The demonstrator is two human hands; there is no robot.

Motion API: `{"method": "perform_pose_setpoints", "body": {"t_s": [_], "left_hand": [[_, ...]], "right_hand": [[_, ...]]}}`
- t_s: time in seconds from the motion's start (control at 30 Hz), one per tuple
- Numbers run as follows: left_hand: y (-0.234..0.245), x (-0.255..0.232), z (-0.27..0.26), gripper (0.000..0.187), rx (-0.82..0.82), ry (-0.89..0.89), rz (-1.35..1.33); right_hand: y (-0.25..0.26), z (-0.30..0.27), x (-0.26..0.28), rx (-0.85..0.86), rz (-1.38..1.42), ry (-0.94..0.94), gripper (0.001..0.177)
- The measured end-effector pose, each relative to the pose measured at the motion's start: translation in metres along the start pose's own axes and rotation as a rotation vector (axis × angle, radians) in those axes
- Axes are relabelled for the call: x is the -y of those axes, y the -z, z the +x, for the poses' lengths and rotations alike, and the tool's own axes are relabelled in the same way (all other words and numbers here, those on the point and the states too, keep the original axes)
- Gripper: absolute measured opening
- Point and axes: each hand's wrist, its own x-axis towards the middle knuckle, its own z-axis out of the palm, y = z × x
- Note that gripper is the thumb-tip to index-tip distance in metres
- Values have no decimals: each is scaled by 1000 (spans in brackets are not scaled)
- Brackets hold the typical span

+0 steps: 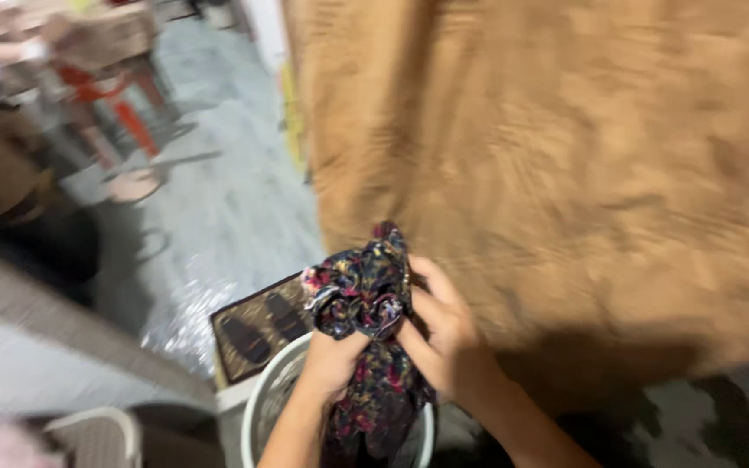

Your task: The person takes clothes from a laundry basket, places them on hangers, and hangs them on a clothes rack. The person handles a floral dress, a brown quilted jacket, and a yellow patterned top, placing each on a hanger and then on the rack.

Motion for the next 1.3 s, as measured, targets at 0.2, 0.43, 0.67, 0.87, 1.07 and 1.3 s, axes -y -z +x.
{"method": "perform_pose_setpoints", "body": {"t_s": [0.2, 0.43, 0.67, 0.87, 1.07, 1.3], "left_hand": [[-54, 8, 13, 54, 294, 46, -68], [-132, 36, 20, 57, 664, 81, 131], [-205, 22, 25, 38, 735, -102, 526], [-228, 32, 56, 37, 682, -51, 668], [-205, 40, 112, 46, 457, -135, 668], [-194, 46, 125, 48, 377, -156, 685]], "right_hand": [[60, -42, 18, -643, -680, 201, 31], [117, -87, -35, -853, -330, -261, 42], [119, -131, -135, -533, 395, -717, 30], [144, -142, -213, -576, 411, -737, 21], [203, -143, -287, -774, -329, -600, 18], [247, -151, -321, -418, -989, -750, 44]]}}
